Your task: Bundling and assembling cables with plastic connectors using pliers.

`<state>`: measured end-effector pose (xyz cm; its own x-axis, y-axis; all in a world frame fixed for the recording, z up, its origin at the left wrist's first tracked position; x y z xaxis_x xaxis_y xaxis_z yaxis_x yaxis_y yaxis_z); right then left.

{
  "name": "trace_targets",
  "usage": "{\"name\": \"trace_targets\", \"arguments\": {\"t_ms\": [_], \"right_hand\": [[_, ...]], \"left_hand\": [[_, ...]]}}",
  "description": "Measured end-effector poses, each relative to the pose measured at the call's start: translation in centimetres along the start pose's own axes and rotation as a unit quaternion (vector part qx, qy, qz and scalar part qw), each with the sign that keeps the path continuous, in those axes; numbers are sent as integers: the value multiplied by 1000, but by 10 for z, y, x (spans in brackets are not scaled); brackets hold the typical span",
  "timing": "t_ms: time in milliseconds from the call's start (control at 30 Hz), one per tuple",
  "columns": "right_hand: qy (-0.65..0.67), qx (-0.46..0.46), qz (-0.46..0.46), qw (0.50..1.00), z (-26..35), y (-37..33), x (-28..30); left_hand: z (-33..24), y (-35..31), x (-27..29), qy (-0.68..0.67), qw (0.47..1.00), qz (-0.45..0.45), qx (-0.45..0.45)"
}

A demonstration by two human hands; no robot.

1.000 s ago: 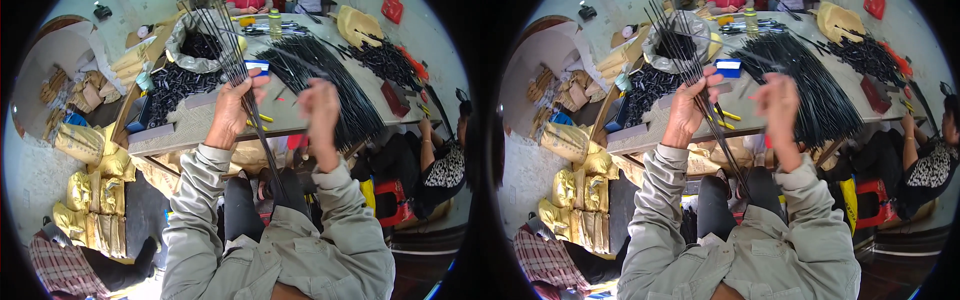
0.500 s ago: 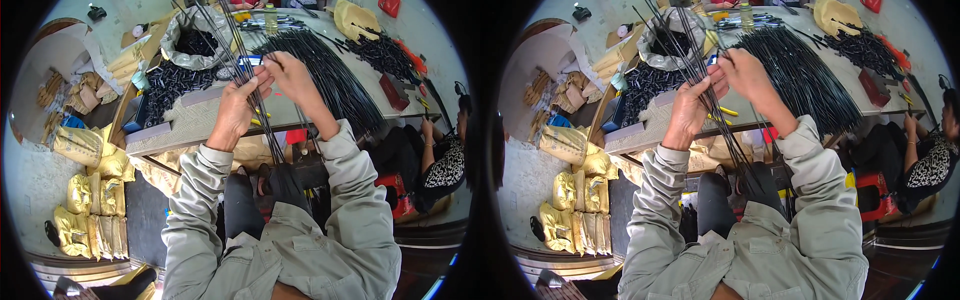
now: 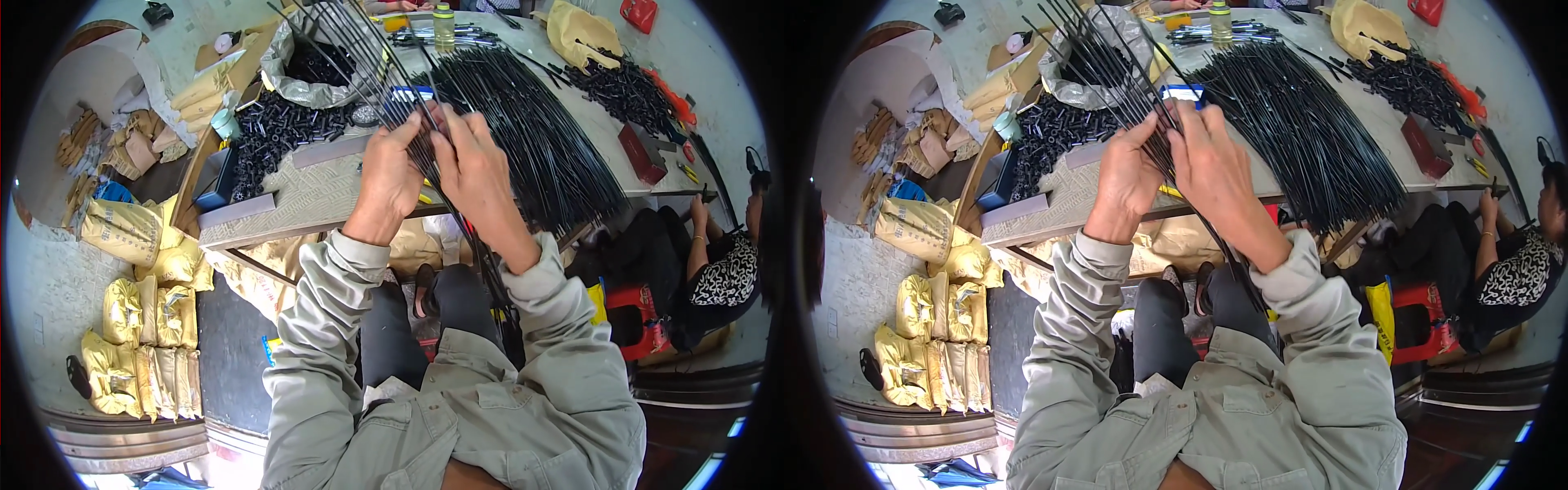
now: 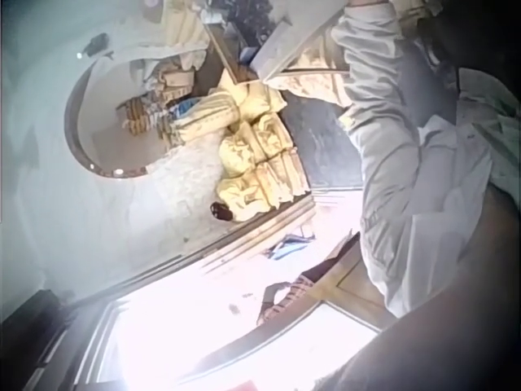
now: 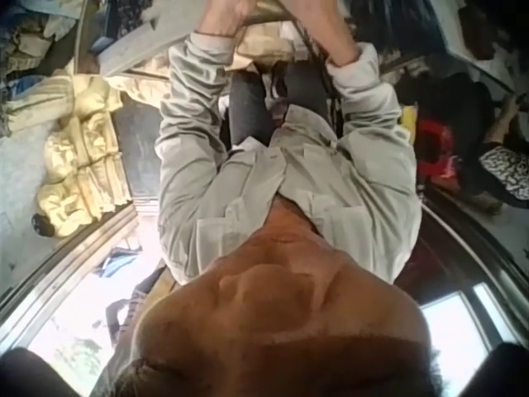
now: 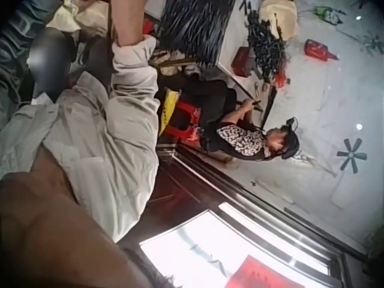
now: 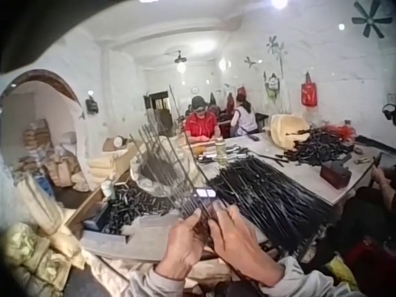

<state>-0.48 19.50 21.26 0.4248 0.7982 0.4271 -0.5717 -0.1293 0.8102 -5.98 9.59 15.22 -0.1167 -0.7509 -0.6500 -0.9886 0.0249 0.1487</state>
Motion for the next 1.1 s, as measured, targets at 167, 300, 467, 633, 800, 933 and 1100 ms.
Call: {"name": "trace_targets", "arguments": {"t_ms": [167,300,467,633,800,933,1100], "right_hand": [[-74,-12,49,996,1,-43,4],[-48,-19,107,993,-9,-61,-3],[248,-221,90,939,-91,-37,1],[99,-188,185,959,-167,105,-44],[-231,9,9,973,-221,147,-11],[-339,-168,108,919,-259,60,-13],[-350,-96,226,904,-268,-21,1]], "left_hand": [[-15,8,-4,-25,999,27,-21],[-17,5,9,50,998,-33,-21],[-23,12,22,96,994,-29,-41],[-35,-1,24,76,996,-22,-40],[-25,-11,6,67,998,8,-3],[-30,-18,17,84,996,11,13],[-20,-17,16,48,997,45,42]]}}
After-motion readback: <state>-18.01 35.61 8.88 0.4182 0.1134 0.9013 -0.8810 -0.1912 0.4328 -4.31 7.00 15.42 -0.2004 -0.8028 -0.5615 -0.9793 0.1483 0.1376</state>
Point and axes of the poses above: each hand's wrist, its own y-axis towards the middle knuckle, its own x-axis out of the back of the hand, z = x × y, the point moved 10 cm from there along y, towards the middle knuckle, and after that the axes turned 2 degrees about y, right-handed, at the moved point
